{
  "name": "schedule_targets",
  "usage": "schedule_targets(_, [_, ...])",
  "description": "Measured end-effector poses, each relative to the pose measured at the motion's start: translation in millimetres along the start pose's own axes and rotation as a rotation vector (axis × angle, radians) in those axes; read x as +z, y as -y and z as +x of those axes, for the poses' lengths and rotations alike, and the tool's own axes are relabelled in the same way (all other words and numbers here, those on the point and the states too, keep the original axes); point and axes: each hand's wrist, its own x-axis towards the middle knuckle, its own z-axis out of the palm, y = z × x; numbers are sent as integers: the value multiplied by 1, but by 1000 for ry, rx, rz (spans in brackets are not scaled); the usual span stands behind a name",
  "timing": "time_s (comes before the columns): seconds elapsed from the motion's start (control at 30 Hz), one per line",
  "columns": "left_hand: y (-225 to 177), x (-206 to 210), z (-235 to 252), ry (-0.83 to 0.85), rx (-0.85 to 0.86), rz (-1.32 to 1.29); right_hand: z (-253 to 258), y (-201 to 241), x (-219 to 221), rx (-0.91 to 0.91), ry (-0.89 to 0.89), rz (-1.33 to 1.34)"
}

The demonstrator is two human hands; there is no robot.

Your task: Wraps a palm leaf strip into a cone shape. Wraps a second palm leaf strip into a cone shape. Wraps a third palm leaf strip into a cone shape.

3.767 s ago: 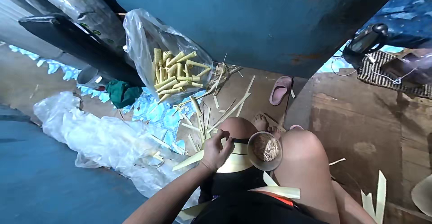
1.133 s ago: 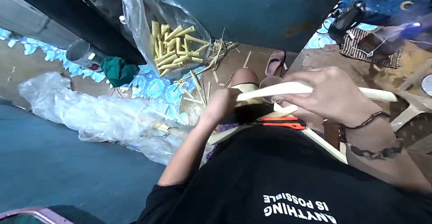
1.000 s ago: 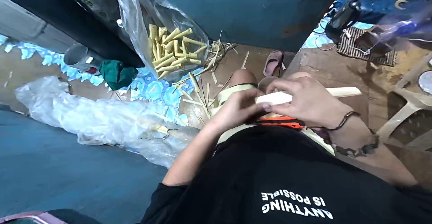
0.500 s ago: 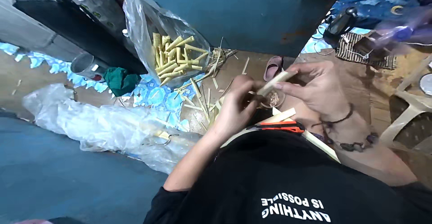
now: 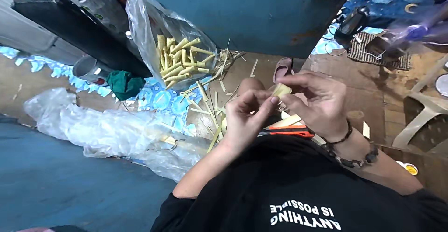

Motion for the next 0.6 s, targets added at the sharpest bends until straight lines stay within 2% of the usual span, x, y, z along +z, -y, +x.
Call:
schedule_targets(0.13, [0,-4,4,80,182,373,-3,-2,2,-10,-65,-186])
schedule_targets(0.2, [-4,-5,6,84,211,472,-5,-2,4,18,-58,-105])
schedule_targets(0.3, [-4,-5,10,18,99,221,-6,3,4,103,-8,136])
schedule_targets(0.37, [-2,-6,12,7,-58,46,-8,1,7,2,-73,77])
schedule_targets(0.47, [-2,-11,10,87,-265,-124,-7,-6,6,-188,-134,-94])
schedule_targets(0.53, [-6,-15,6,137,-291,-192,-7,-10,4,-239,-123,-113])
schedule_targets(0.6, [-8,-13,5,140,-256,-175,-6,-9,1,-182,-66,-54])
